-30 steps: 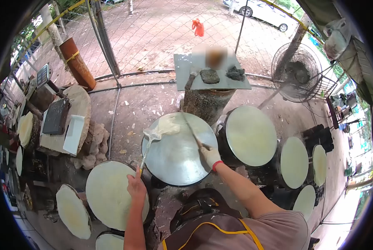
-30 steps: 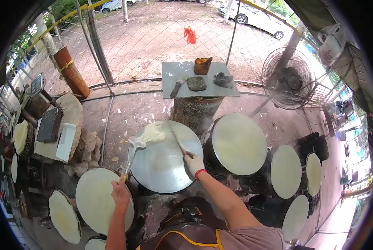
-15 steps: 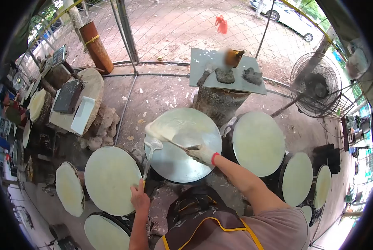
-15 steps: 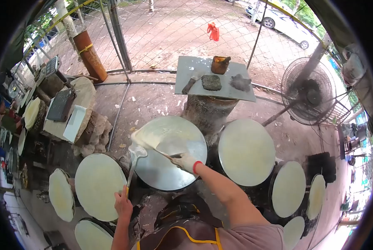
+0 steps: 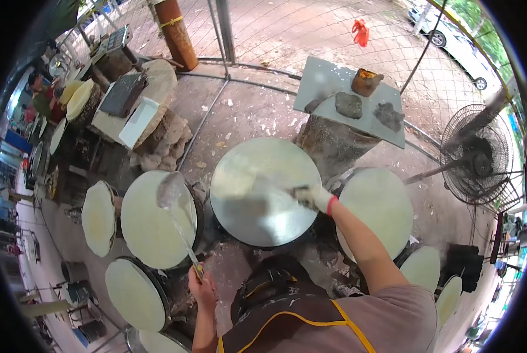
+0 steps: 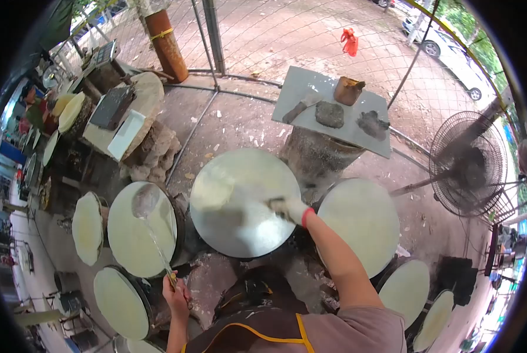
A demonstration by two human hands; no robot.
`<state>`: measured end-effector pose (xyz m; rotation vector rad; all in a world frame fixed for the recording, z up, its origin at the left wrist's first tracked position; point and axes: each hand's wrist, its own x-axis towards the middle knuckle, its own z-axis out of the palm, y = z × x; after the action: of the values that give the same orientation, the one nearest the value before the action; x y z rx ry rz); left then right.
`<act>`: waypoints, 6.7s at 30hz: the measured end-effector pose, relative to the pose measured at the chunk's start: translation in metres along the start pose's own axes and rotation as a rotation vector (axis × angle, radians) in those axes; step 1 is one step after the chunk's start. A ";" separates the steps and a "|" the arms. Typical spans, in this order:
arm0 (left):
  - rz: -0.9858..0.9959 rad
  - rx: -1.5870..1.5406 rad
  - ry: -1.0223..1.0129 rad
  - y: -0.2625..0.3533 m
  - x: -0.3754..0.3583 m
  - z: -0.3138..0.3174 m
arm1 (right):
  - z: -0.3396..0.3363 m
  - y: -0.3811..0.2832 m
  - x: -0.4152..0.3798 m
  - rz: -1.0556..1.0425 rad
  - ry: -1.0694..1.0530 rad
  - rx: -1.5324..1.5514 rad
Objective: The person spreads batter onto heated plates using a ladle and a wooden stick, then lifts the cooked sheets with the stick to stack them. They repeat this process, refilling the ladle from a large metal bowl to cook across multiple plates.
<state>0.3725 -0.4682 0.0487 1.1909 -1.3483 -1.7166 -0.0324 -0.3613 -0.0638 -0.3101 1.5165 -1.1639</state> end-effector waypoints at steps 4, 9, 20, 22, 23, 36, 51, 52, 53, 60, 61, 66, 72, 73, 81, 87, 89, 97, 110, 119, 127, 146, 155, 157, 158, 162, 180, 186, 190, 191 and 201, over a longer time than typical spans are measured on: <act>-0.088 -0.098 0.133 0.006 -0.023 0.016 | 0.020 -0.043 0.011 0.097 -0.213 -0.117; -0.154 -0.142 0.301 0.002 -0.048 0.010 | -0.027 0.003 -0.053 0.501 -0.501 -0.064; -0.177 -0.206 0.372 -0.012 -0.079 0.016 | 0.017 -0.027 -0.014 0.266 -0.448 -0.338; -0.184 -0.220 0.384 -0.011 -0.085 0.017 | -0.012 -0.009 -0.020 0.330 -0.512 -0.242; -0.185 -0.222 0.386 -0.011 -0.088 0.018 | -0.017 -0.002 -0.012 0.234 -0.410 -0.183; -0.209 -0.243 0.317 -0.024 -0.123 0.004 | -0.016 -0.004 -0.051 0.119 -0.038 -0.047; -0.344 -0.268 -0.077 -0.023 -0.110 -0.165 | 0.235 0.122 -0.139 0.013 0.185 0.445; -0.325 -0.240 -0.137 -0.031 -0.106 -0.192 | 0.264 0.097 -0.137 -0.044 0.107 0.385; -0.306 -0.214 -0.193 -0.036 -0.103 -0.211 | 0.287 0.108 -0.099 -0.088 0.100 0.371; -0.340 -0.359 -0.237 -0.030 -0.113 -0.278 | 0.378 0.157 -0.084 -0.048 0.912 0.022; -0.338 -0.381 -0.263 -0.031 -0.117 -0.287 | 0.395 0.155 -0.082 -0.010 0.908 -0.014; -0.400 -0.403 -0.309 -0.032 -0.116 -0.303 | 0.385 0.132 -0.069 -0.113 0.888 -0.116; -0.380 -0.433 -0.389 -0.030 -0.117 -0.298 | 0.372 0.133 -0.090 -0.031 1.076 0.155; -0.382 -0.422 -0.388 -0.030 -0.118 -0.295 | 0.371 0.138 -0.094 -0.042 1.033 0.037; -0.399 -0.379 -0.461 -0.035 -0.129 -0.261 | 0.307 0.168 -0.117 -0.069 0.932 -0.057; -0.436 -0.554 -0.470 -0.043 -0.144 -0.207 | 0.275 0.204 -0.147 -0.129 0.714 -0.278; -0.465 -0.582 -0.401 -0.035 -0.159 -0.177 | 0.230 0.203 -0.142 -0.067 0.800 -0.237; -0.535 -0.705 -0.368 -0.026 -0.195 -0.065 | 0.154 0.209 -0.189 -0.169 0.426 -0.361; -0.546 -0.684 -0.391 -0.027 -0.206 -0.003 | 0.048 0.135 -0.145 -0.200 0.592 -0.557; -0.589 -0.695 -0.426 -0.021 -0.175 -0.011 | 0.066 0.196 -0.227 -0.203 0.320 -0.592; -0.609 -0.658 -0.419 -0.012 -0.155 -0.024 | 0.020 0.050 -0.075 -0.128 0.814 -0.630; -0.673 -0.518 -0.537 -0.017 -0.103 -0.060 | 0.123 0.149 -0.156 -0.293 0.781 -0.189; -0.734 -0.539 -0.531 -0.026 -0.092 -0.057 | 0.150 0.132 -0.094 -0.380 0.873 -0.014; -0.743 -0.533 -0.521 -0.025 -0.094 -0.053 | 0.124 0.094 -0.094 -0.286 0.755 -0.166; -0.754 -0.535 -0.512 -0.023 -0.096 -0.050 | 0.114 0.075 -0.098 -0.235 0.695 -0.240; -0.769 -0.565 -0.502 -0.026 -0.097 -0.041 | 0.095 0.082 -0.117 -0.236 0.857 -0.205; -0.887 -0.595 -0.434 -0.042 -0.085 -0.009 | 0.025 0.043 -0.062 -0.246 0.379 -0.338; -0.577 0.080 -0.335 -0.030 -0.046 0.048 | 0.031 0.087 -0.150 -0.155 0.114 -0.397; -0.430 0.279 -0.259 -0.048 -0.039 0.092 | 0.096 0.144 -0.161 0.002 0.389 0.426; -0.413 0.306 -0.239 -0.057 -0.042 0.106 | 0.115 0.152 -0.155 0.067 0.313 0.439; -0.518 -0.382 -0.478 0.024 -0.085 0.051 | 0.095 0.121 -0.138 -0.210 0.509 0.257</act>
<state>0.3565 -0.3800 0.0971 0.9926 -0.9239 -2.6188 0.1412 -0.2497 -0.0638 0.0081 1.7695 -1.6768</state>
